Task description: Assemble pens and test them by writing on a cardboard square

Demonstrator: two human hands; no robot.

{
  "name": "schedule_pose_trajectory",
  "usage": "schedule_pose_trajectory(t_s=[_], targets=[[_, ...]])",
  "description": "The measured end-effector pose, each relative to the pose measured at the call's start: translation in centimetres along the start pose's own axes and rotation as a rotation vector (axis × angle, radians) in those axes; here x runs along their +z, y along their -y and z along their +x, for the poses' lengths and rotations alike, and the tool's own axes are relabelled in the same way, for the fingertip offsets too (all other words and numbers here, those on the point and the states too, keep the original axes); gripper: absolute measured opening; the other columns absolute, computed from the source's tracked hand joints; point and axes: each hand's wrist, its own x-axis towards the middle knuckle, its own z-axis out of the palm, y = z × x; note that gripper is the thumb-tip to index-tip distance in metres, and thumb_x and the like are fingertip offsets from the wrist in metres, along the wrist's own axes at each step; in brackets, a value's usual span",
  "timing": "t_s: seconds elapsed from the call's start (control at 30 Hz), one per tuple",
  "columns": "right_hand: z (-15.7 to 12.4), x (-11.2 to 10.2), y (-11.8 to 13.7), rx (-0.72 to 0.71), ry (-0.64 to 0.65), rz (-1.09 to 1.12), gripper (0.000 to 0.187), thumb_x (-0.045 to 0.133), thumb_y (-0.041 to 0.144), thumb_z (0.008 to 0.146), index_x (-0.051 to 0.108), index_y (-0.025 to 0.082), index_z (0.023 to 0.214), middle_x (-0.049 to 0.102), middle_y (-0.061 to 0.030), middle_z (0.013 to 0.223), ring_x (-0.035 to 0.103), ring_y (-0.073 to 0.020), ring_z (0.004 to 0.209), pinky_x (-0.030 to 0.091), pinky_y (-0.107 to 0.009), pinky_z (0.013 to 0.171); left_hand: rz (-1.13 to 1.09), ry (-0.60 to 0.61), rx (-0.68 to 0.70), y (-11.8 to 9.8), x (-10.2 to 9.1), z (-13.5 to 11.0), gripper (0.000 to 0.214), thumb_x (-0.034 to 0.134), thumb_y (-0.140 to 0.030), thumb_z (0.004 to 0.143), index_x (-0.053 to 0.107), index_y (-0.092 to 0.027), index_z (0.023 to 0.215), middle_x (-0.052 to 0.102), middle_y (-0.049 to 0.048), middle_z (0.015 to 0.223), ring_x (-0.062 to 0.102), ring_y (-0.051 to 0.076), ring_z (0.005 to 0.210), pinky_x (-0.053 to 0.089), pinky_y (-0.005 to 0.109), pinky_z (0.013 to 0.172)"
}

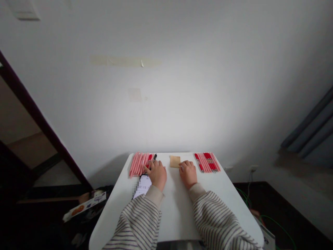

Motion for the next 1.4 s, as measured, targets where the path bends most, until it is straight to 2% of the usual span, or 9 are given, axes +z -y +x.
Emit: schedule_pose_trajectory(t_s=[0.1,0.2,0.3,0.57,0.73,0.93,1.2,1.4], targets=[[0.0,-0.1,0.0,0.014,0.018,0.000,0.020,0.053,0.019,0.085,0.067,0.022,0.098,0.064,-0.0054,0.103,0.049,-0.0211,0.100,0.036,-0.030,0.080,-0.020,-0.021,0.006,-0.1,0.0,0.0,0.038,0.038,-0.028,0.086,0.059,-0.024,0.118,0.054,0.0103,0.130,0.037,0.031,0.129,0.014,0.069,0.107],[0.0,-0.2,0.0,0.024,0.029,0.000,0.020,0.053,0.019,0.085,0.068,0.022,0.098,0.063,-0.0053,0.103,0.049,-0.0209,0.100,0.036,-0.030,0.080,0.022,-0.017,-0.070,-0.2,-0.3,0.3,0.039,0.041,-0.027,0.084,0.060,-0.020,0.118,0.051,0.0144,0.132,0.035,0.034,0.129,0.019,0.069,0.105],[0.0,-0.1,0.0,0.027,0.032,0.001,0.020,0.053,0.020,0.085,0.068,0.022,0.099,0.063,-0.0054,0.103,0.048,-0.0206,0.100,0.036,-0.030,0.081,0.059,0.013,-0.104,-0.2,-0.6,0.6,0.040,0.041,-0.025,0.084,0.061,-0.017,0.118,0.055,0.0173,0.126,0.036,0.035,0.127,0.020,0.068,0.104],[0.0,-0.2,0.1,0.036,0.035,0.000,0.020,0.054,0.020,0.085,0.068,0.022,0.098,0.063,-0.0058,0.103,0.049,-0.0202,0.100,0.036,-0.030,0.080,-0.002,0.008,-0.056,-0.2,-0.7,0.7,0.042,0.033,-0.018,0.086,0.061,-0.025,0.116,0.062,0.0098,0.111,0.043,0.030,0.116,0.019,0.069,0.104],[-0.2,0.1,0.0,0.019,0.007,0.014,0.019,0.053,0.019,0.085,0.068,0.022,0.096,0.063,-0.0063,0.101,0.049,-0.0207,0.099,0.037,-0.030,0.079,0.022,0.047,-0.136,-0.2,-1.2,1.3,0.042,0.031,-0.014,0.086,0.067,-0.021,0.106,0.063,0.0116,0.110,0.046,0.032,0.113,0.025,0.069,0.100],[-0.3,0.4,-0.1,0.020,-0.008,0.009,0.019,0.053,0.020,0.085,0.069,0.023,0.095,0.063,-0.0070,0.099,0.049,-0.0209,0.097,0.037,-0.031,0.077,0.016,0.059,-0.151,-0.1,-1.5,1.9,0.041,0.032,-0.014,0.085,0.070,-0.021,0.098,0.063,0.0119,0.108,0.047,0.033,0.110,0.025,0.068,0.099],[-0.2,0.2,-0.1,0.024,0.003,0.030,0.020,0.053,0.019,0.085,0.069,0.023,0.095,0.063,-0.0065,0.099,0.050,-0.0207,0.098,0.037,-0.030,0.079,-0.028,0.008,-0.114,-0.4,-1.4,1.8,0.039,0.033,-0.016,0.086,0.068,-0.026,0.101,0.063,0.0098,0.104,0.049,0.029,0.105,0.020,0.069,0.101],[-0.1,0.3,-0.6,-0.003,-0.095,0.100,0.027,0.048,0.017,0.086,0.066,0.021,0.105,0.062,-0.0073,0.099,0.049,-0.0207,0.096,0.039,-0.031,0.081,-0.115,-0.044,0.023,-1.7,-1.7,1.1,0.036,0.033,-0.020,0.089,0.066,-0.029,0.103,0.062,0.0063,0.099,0.048,0.026,0.102,0.020,0.064,0.103]])
